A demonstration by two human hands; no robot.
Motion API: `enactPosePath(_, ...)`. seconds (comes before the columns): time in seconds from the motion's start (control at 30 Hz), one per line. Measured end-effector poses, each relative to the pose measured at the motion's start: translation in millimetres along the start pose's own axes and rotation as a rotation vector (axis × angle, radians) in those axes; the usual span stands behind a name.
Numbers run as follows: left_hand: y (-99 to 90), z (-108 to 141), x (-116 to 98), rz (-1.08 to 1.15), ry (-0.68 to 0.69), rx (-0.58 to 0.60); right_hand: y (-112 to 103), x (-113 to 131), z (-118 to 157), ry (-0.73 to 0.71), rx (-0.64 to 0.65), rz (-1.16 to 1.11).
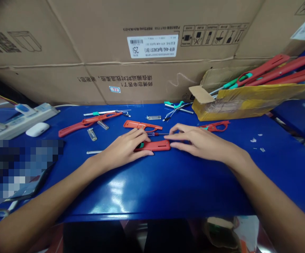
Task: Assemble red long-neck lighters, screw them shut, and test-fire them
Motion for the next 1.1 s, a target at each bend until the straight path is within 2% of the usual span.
enactPosePath(0.07,0.0,0,-3,-0.034,0.020,0.012,1,2,-10,0.038,-0.227,0.022)
enactPosePath(0.13,0.9,1,-7,-0.065,0.043,0.034,8,4,-21,0.035,-0.350,0.014)
enactPosePath(0.3,3.1,0,-18,-0.043,0.107,0.070,25,7,-39,-0.141,-0.240,-0.017)
enactPosePath(0.5,5.2,-2,-26,0.005,0.137,0.072,20,8,-39,-0.039,-0.217,0.131)
enactPosePath(0.7,11.7,-1,-33,0.011,0.231,0.090,33,22,-42,-0.047,-0.163,0.202)
enactPosePath(0.77,11.9,-1,-33,0.013,0.236,0.100,26,23,-41,0.006,-0.247,0.154)
enactPosePath(0.97,5.6,-2,-21,-0.032,0.128,0.042,-19,25,-12,0.165,-0.675,0.011)
enactPosePath(1.1,2.9,-3,-11,-0.087,0.055,0.006,-20,33,0,0.231,-0.781,-0.162)
Point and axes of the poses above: each hand's wrist, its own z-axis away from the middle knuckle, its own y-axis out of the palm, x = y × z, the point moved 4 cm from there along -z, towards the middle knuckle, and after that the axes turned 14 degrees about z, right-handed, at the moved point
